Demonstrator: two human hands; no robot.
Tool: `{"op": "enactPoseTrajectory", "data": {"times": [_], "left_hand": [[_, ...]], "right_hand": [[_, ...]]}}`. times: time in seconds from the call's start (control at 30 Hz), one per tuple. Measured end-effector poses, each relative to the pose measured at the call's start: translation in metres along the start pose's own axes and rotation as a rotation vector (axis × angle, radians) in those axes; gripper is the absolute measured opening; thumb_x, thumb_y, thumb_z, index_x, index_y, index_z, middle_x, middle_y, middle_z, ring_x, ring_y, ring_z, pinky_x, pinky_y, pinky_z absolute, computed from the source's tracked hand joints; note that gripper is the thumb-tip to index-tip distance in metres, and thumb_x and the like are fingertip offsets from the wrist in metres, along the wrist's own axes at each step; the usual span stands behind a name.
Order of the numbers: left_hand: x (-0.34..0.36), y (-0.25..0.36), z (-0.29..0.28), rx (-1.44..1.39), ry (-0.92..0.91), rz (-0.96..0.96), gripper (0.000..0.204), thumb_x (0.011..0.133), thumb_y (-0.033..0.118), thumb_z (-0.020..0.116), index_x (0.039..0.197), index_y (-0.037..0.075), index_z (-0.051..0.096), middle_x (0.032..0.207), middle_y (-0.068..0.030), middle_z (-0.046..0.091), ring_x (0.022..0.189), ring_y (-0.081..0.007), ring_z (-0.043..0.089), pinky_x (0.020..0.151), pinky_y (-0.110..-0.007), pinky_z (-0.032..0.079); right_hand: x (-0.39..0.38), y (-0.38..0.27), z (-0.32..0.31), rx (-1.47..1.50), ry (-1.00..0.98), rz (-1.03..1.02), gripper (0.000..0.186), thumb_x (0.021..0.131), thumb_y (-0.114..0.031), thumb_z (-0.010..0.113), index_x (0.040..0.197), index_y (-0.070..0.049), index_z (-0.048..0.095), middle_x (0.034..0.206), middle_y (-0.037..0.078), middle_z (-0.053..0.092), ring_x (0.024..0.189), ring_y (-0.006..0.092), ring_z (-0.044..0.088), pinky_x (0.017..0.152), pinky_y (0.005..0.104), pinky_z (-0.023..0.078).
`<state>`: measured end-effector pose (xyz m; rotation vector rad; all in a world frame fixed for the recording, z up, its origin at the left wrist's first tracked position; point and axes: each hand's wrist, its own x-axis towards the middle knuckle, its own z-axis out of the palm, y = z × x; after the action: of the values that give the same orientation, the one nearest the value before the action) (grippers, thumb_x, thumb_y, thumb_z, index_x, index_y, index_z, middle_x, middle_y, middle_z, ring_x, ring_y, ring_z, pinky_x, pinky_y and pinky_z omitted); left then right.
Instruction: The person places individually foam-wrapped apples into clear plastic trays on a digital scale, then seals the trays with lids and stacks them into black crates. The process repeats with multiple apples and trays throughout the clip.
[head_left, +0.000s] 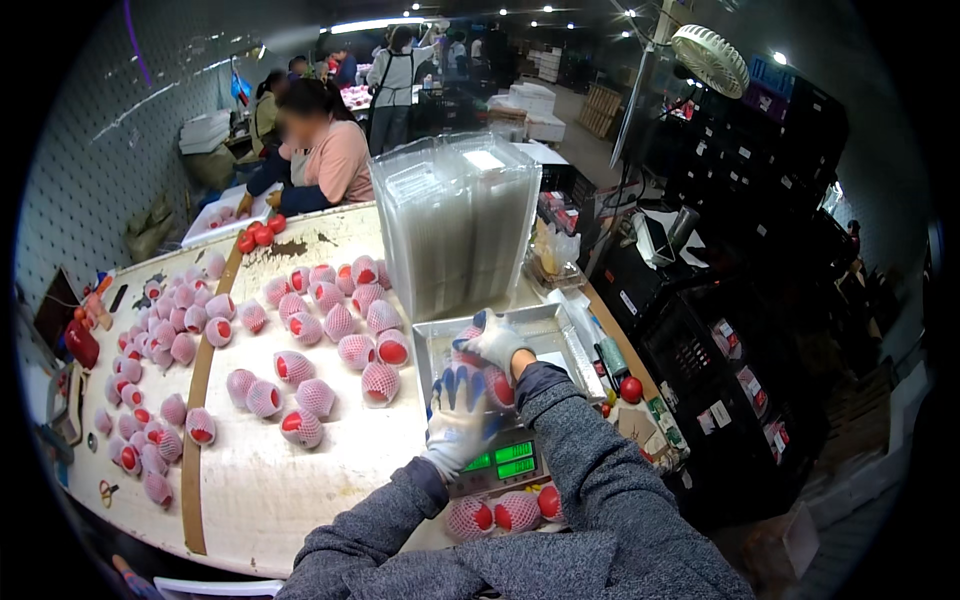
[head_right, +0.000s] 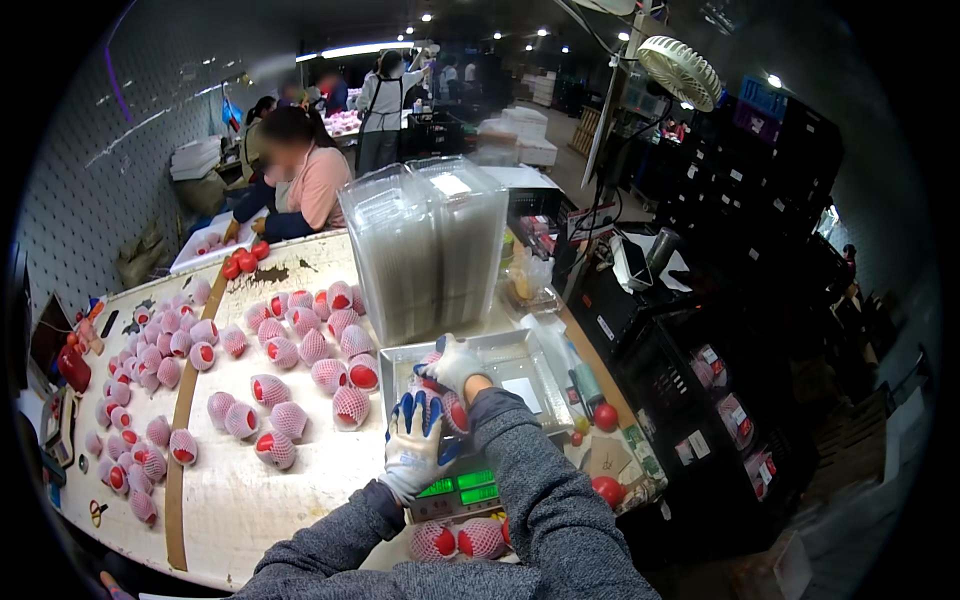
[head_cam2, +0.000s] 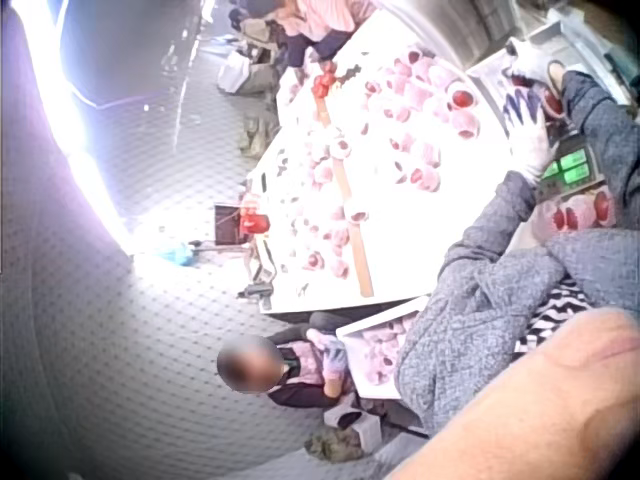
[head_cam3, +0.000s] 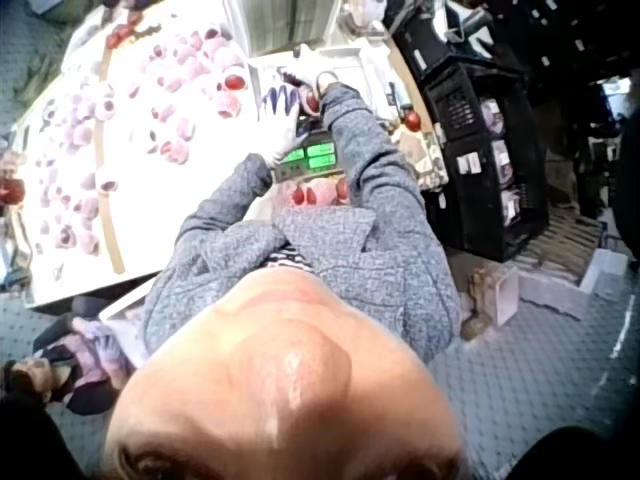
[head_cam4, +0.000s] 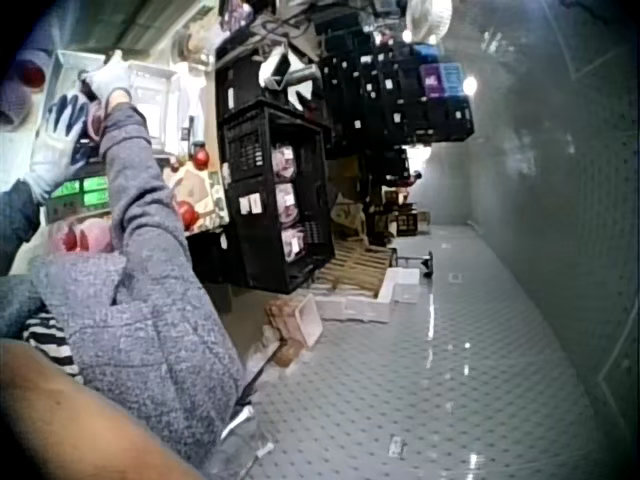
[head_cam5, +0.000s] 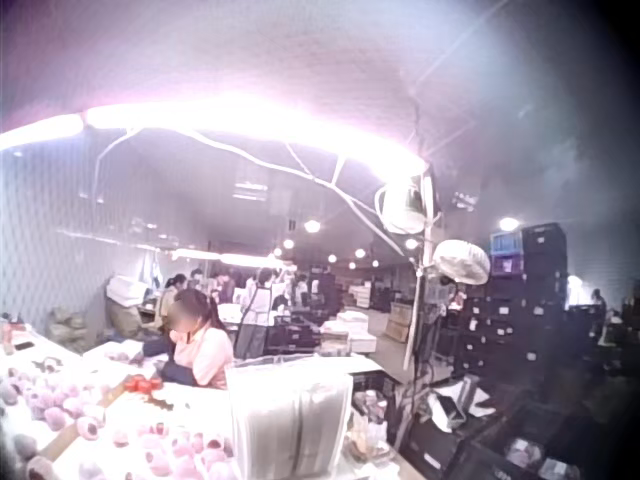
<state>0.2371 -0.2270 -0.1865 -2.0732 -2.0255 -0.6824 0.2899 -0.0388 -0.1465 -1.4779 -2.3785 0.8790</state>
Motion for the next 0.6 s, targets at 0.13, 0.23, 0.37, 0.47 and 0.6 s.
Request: {"op": "enactPoseTrajectory", "data": {"times": [0.13, 0.23, 0.37, 0.47, 0.6], "left_hand": [[-0.003, -0.003, 0.001, 0.031, 0.0, -0.015, 0.072, 0.068, 0.046, 0.071, 0.126, 0.007, 0.053, 0.138, -0.0308, 0.035, 0.127, -0.0512, 0.033, 0.105, -0.059, 0.025], [-0.004, 0.0, -0.004, -0.014, 0.041, -0.024, 0.073, 0.067, 0.045, 0.072, 0.127, 0.008, 0.052, 0.139, -0.0298, 0.034, 0.126, -0.0505, 0.034, 0.104, -0.059, 0.026], [-0.003, 0.0, -0.011, -0.034, 0.045, -0.033, 0.076, 0.065, 0.043, 0.075, 0.128, 0.008, 0.051, 0.139, -0.0283, 0.035, 0.127, -0.0479, 0.034, 0.103, -0.057, 0.029], [0.002, -0.002, -0.027, -0.169, 0.026, -0.038, 0.077, 0.064, 0.038, 0.076, 0.13, 0.008, 0.05, 0.137, -0.0269, 0.039, 0.127, -0.0457, 0.036, 0.103, -0.053, 0.032], [-0.009, -0.054, -0.032, -0.679, 0.265, -0.297, 0.053, 0.073, 0.014, 0.072, 0.12, -0.001, 0.054, 0.12, -0.019, 0.057, 0.113, -0.0308, 0.054, 0.099, -0.036, 0.041]], "right_hand": [[-0.027, -0.036, -0.012, -0.175, 0.002, 0.003, 0.081, 0.067, -0.045, 0.076, 0.13, -0.005, 0.045, 0.127, 0.023, 0.05, 0.118, 0.0356, 0.051, 0.097, 0.0399, 0.043], [-0.044, -0.045, -0.018, -0.32, 0.086, -0.163, 0.078, 0.068, -0.043, 0.076, 0.129, -0.007, 0.045, 0.123, 0.019, 0.054, 0.114, 0.0318, 0.054, 0.095, 0.0385, 0.044], [-0.042, -0.029, -0.017, -0.427, 0.199, -0.518, 0.06, 0.074, -0.036, 0.072, 0.123, -0.008, 0.052, 0.115, 0.016, 0.058, 0.108, 0.0308, 0.056, 0.093, 0.0384, 0.044], [-0.033, -0.007, -0.032, -0.174, 0.185, -0.514, 0.045, 0.08, -0.029, 0.068, 0.118, -0.007, 0.056, 0.115, 0.016, 0.059, 0.106, 0.0304, 0.057, 0.091, 0.038, 0.046], [-0.068, 0.001, -0.084, 0.499, 0.227, -0.095, 0.04, 0.083, -0.026, 0.068, 0.113, -0.002, 0.057, 0.098, 0.013, 0.066, 0.089, 0.0248, 0.065, 0.079, 0.0319, 0.05]]}}
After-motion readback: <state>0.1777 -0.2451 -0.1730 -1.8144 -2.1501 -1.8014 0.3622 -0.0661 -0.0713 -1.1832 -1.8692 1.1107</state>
